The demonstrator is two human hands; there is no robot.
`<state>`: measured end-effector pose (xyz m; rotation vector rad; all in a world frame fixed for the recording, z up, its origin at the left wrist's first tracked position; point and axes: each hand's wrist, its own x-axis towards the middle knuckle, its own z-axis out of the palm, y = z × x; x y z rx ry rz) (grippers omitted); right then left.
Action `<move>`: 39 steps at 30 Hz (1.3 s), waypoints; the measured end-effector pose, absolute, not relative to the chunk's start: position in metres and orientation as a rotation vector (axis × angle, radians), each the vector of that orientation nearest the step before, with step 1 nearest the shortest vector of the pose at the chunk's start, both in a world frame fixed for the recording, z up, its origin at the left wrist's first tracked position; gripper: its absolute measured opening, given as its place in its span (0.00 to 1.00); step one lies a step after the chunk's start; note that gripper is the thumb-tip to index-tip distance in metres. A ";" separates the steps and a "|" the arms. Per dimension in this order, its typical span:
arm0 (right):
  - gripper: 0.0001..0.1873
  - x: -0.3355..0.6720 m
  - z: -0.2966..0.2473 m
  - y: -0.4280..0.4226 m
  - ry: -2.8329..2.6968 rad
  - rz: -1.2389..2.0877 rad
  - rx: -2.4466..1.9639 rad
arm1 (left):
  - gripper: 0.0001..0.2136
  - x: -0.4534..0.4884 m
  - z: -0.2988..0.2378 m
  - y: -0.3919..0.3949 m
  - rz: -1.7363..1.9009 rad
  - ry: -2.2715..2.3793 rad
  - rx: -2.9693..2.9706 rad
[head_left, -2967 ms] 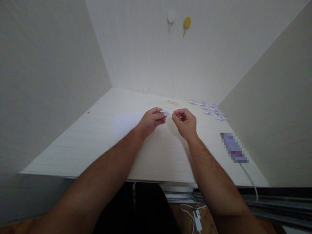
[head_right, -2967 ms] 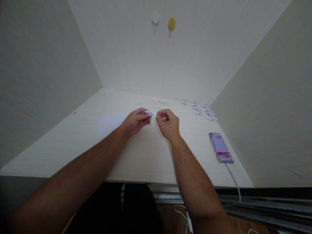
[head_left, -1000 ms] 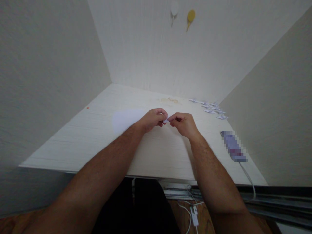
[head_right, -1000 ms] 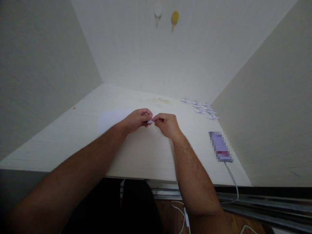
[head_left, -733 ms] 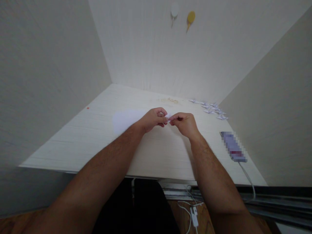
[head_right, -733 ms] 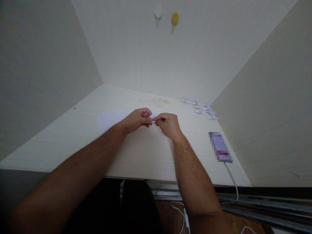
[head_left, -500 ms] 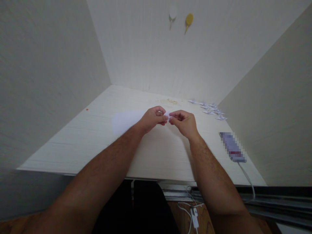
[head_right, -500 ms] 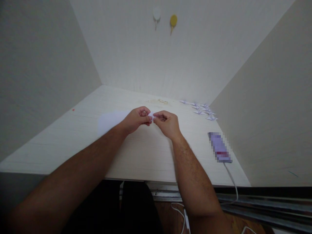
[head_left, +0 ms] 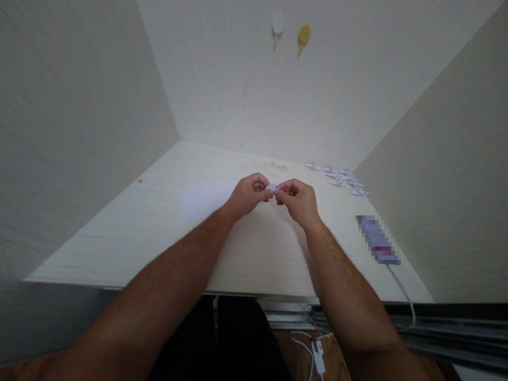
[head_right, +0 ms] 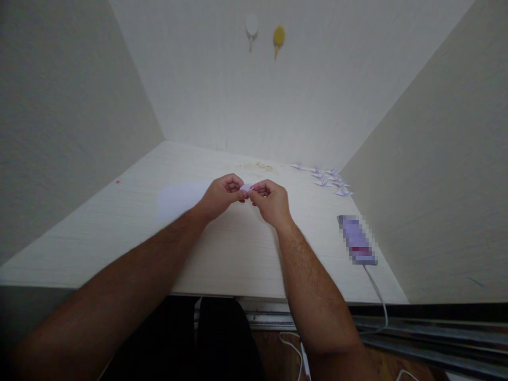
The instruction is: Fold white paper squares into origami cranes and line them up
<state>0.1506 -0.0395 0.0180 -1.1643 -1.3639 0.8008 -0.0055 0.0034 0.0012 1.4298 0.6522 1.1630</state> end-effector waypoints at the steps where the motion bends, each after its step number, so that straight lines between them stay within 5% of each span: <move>1: 0.09 0.151 0.018 -0.039 -1.358 0.810 -1.166 | 0.12 -0.006 0.002 0.003 1.168 0.653 1.433; 39: 0.09 0.150 0.010 -0.036 -1.357 0.585 -1.184 | 0.10 -0.002 0.007 -0.004 1.173 0.680 1.393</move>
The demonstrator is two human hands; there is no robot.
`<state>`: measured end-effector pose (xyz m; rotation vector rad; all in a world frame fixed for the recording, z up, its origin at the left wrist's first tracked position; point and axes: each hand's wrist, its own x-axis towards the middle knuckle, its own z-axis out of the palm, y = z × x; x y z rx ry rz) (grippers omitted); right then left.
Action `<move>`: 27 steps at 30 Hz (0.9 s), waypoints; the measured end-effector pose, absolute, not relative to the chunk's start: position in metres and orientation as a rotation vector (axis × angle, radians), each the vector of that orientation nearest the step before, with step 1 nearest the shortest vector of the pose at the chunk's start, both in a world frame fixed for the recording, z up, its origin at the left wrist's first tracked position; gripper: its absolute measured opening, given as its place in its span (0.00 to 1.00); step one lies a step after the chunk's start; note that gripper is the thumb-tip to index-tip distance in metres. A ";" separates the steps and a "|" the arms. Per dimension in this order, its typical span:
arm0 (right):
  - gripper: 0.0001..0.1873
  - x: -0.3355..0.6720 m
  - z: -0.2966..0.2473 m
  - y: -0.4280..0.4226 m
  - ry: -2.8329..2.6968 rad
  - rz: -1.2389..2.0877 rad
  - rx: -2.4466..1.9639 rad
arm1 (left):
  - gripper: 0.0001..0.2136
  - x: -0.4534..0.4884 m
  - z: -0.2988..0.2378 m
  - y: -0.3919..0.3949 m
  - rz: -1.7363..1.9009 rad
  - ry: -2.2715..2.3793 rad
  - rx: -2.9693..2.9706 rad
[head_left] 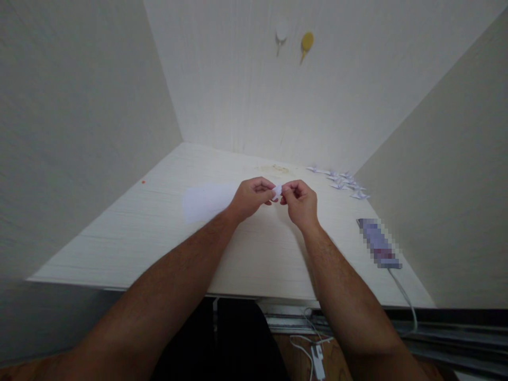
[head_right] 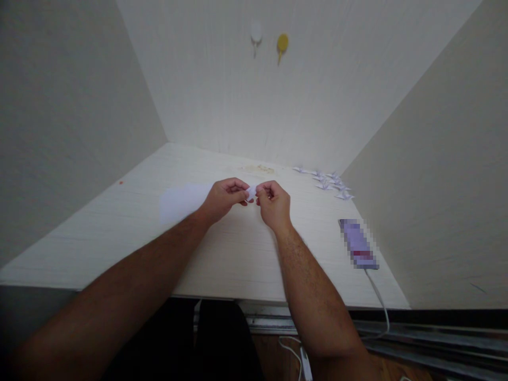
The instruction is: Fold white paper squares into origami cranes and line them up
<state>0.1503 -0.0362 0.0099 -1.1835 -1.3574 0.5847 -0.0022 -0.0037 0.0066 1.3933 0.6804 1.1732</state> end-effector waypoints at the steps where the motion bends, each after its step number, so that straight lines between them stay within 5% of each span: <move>1: 0.09 0.150 0.010 -0.037 -1.349 0.561 -1.173 | 0.10 -0.002 0.006 -0.003 1.191 0.688 1.399; 8: 0.13 0.145 0.008 -0.041 -1.432 0.480 -1.141 | 0.16 0.001 -0.004 0.001 1.330 0.794 1.461; 27: 0.17 0.148 0.004 -0.035 -1.412 0.535 -1.161 | 0.12 0.004 -0.003 -0.002 1.302 0.718 1.516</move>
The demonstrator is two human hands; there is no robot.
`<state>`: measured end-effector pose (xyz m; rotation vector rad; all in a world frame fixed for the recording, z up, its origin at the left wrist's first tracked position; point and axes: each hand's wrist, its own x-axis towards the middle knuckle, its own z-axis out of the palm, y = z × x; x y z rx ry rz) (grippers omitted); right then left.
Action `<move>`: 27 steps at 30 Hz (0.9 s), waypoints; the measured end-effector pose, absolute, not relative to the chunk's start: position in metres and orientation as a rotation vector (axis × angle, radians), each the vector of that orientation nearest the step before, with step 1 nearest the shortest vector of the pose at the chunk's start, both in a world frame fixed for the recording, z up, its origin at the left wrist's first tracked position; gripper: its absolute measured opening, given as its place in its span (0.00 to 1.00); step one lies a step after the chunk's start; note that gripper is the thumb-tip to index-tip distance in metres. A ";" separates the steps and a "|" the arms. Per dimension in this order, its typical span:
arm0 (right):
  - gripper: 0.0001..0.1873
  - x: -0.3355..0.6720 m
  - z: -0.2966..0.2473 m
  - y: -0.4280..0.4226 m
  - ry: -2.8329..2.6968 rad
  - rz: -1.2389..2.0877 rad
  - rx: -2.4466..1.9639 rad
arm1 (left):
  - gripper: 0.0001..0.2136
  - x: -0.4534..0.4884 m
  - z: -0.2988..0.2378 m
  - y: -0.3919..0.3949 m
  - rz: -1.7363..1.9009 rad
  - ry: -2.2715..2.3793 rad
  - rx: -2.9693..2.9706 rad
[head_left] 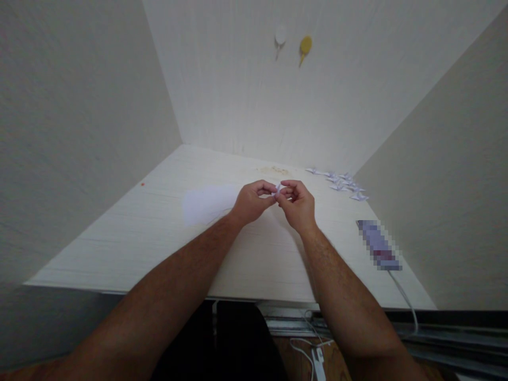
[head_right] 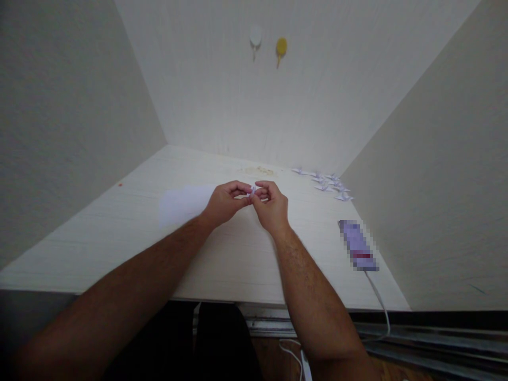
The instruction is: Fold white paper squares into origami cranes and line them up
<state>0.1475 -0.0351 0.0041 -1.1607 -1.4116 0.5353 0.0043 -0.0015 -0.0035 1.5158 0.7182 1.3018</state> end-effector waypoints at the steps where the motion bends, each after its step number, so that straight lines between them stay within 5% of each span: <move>1: 0.17 0.148 0.005 -0.035 -1.422 0.528 -1.153 | 0.12 0.004 -0.003 -0.002 1.303 0.716 1.517; 27: 0.03 0.149 0.011 -0.039 -1.541 0.289 -1.289 | 0.03 0.004 -0.005 -0.006 1.513 0.951 2.075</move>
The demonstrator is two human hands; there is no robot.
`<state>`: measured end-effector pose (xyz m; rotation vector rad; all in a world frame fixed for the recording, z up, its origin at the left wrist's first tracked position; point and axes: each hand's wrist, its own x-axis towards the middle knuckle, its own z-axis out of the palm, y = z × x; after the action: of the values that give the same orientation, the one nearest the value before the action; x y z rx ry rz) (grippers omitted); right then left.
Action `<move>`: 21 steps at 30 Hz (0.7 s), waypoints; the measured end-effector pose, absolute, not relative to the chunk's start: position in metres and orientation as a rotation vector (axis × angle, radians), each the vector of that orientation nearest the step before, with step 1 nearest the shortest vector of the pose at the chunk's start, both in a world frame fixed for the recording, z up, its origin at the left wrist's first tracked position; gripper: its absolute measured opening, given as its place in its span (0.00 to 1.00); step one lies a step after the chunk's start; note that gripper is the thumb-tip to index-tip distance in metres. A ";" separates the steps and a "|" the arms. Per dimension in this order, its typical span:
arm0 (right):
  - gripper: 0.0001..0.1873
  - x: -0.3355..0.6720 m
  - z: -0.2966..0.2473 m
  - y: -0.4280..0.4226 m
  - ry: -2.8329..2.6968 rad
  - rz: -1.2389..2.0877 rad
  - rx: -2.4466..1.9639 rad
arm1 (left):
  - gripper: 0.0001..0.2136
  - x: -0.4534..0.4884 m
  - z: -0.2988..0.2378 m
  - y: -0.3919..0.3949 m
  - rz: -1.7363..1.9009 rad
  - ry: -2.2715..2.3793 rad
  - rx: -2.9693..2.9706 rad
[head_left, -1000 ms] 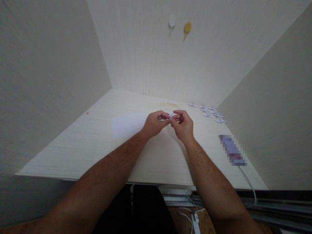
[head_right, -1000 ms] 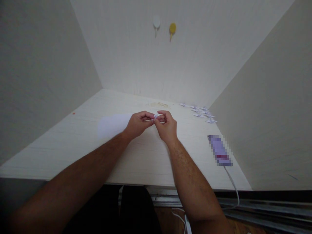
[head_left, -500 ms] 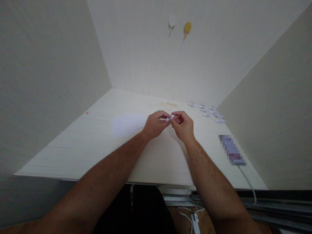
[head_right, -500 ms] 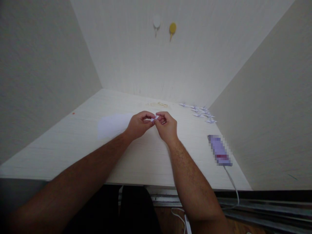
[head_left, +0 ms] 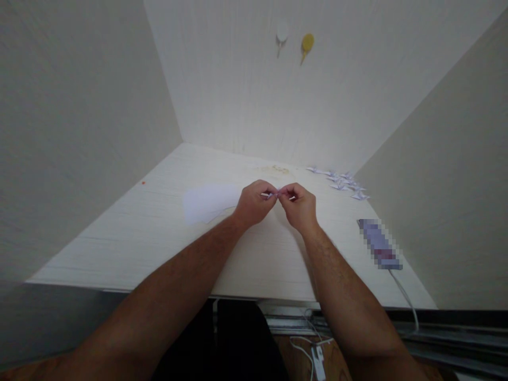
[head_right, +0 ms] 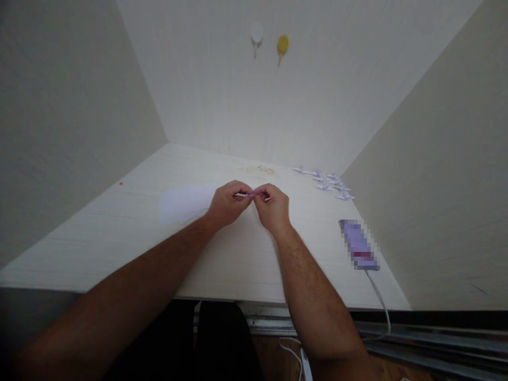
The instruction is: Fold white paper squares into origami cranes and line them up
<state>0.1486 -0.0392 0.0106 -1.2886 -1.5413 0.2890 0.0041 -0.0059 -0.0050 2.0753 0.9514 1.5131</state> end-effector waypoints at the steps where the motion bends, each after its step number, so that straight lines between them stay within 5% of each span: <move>1: 0.04 0.149 0.010 -0.039 -1.550 0.275 -1.293 | 0.03 0.004 -0.005 -0.006 1.515 0.971 2.093; 21: 0.08 0.155 0.005 -0.038 -1.772 -0.092 -1.301 | 0.05 0.013 -0.006 -0.008 1.397 1.125 1.769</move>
<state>0.1548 -0.0382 0.0048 -1.3007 -1.7716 -0.0920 0.0134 -0.0081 -0.0061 1.7692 1.1248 1.3969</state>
